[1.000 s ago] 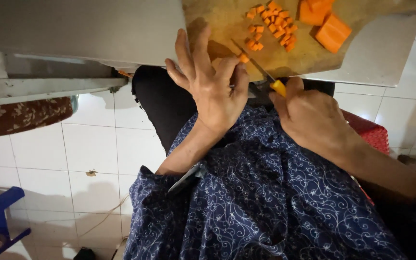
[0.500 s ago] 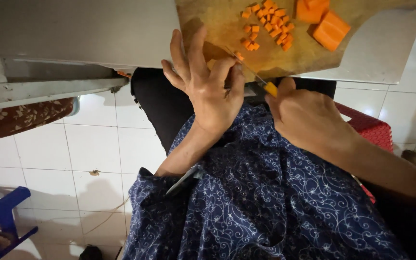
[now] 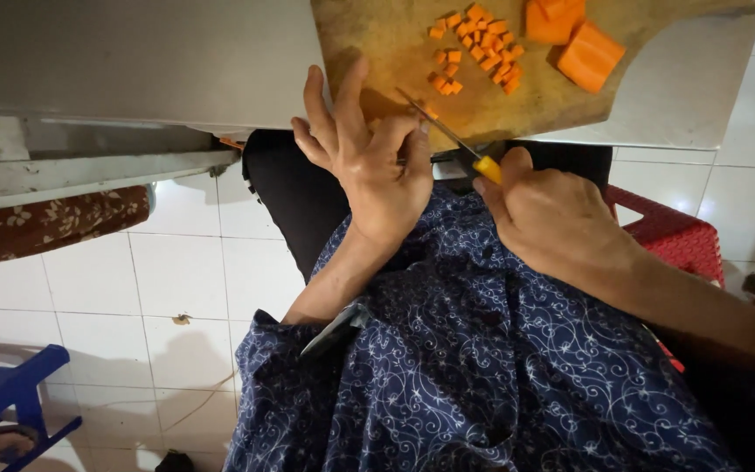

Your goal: Dicing carrot strips into small cubes on a wooden cutting board using a kitchen knife

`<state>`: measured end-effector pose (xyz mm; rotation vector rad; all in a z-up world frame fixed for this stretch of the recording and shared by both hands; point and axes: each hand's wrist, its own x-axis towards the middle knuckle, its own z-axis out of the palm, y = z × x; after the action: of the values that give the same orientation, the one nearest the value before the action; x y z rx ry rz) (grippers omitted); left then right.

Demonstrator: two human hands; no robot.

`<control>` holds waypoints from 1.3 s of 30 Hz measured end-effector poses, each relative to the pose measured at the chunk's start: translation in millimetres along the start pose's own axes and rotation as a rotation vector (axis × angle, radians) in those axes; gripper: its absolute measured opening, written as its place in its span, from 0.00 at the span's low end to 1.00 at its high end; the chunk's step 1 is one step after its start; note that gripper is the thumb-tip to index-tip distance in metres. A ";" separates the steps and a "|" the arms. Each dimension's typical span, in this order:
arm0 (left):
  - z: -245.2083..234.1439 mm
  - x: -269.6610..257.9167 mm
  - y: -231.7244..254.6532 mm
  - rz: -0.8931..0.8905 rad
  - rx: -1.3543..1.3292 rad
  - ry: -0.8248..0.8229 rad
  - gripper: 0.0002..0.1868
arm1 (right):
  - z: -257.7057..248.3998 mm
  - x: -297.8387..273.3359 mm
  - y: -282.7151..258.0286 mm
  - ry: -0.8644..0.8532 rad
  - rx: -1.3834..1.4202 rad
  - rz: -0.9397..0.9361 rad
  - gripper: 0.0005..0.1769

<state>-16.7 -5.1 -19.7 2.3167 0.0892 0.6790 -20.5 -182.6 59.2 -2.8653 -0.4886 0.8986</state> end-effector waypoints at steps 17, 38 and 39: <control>-1.6 2.2 5.3 0.022 0.168 0.062 0.07 | -18.2 9.8 2.7 -0.152 0.189 0.080 0.22; 9.4 48.4 -24.3 0.139 0.025 -0.269 0.06 | -15.1 -5.5 13.7 -0.161 0.354 0.105 0.18; 8.6 46.9 -26.2 0.134 -0.049 -0.256 0.06 | -16.3 -4.5 9.2 -0.201 0.314 0.088 0.17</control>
<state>31.2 20.7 -21.1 2.3564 -0.1993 0.4392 -12.1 -192.7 73.3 -2.5427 -0.2148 1.1692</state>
